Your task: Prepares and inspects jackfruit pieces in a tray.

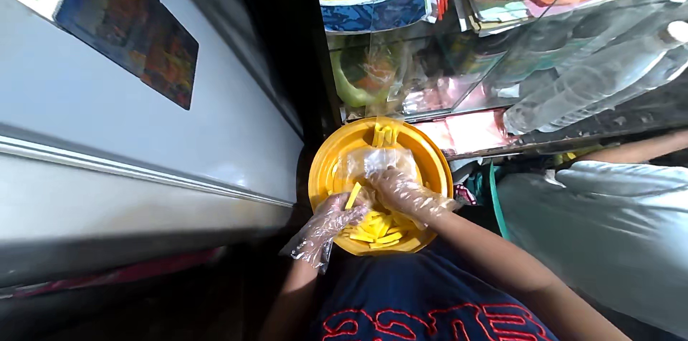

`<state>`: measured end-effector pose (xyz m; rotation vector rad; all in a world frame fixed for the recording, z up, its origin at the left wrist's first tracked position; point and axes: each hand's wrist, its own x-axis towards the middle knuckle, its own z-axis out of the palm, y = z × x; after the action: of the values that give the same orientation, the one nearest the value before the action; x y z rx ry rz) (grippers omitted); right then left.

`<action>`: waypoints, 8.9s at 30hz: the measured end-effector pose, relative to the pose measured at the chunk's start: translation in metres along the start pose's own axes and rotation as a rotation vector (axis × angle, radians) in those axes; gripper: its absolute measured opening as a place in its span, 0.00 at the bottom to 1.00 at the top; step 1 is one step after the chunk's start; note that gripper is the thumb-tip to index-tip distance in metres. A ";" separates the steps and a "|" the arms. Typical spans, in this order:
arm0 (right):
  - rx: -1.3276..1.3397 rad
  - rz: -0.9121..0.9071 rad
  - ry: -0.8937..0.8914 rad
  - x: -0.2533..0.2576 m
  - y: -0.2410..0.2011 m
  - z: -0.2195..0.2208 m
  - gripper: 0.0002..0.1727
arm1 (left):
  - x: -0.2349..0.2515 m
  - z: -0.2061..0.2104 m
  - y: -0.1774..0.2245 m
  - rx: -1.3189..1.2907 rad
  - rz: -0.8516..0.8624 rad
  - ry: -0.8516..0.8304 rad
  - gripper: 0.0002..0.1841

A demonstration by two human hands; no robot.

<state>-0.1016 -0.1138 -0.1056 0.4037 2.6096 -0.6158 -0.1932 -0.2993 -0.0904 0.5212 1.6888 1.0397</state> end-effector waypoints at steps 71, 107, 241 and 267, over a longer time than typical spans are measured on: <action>1.066 0.035 -0.084 -0.046 0.060 -0.015 0.06 | -0.003 0.001 0.004 0.204 -0.025 0.022 0.26; 0.672 -0.170 0.078 -0.049 0.035 -0.073 0.03 | 0.003 0.022 0.008 0.064 0.077 -0.141 0.28; 0.863 -0.065 0.007 -0.049 0.033 -0.058 0.05 | 0.009 0.011 0.012 0.255 -0.029 -0.208 0.32; 0.519 -0.284 -0.115 -0.032 0.018 -0.057 0.18 | 0.012 0.018 -0.008 -0.178 0.037 -0.121 0.30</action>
<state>-0.0864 -0.0770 -0.0508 0.1386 2.3883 -1.3789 -0.1795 -0.2877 -0.1047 0.4902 1.4696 1.1504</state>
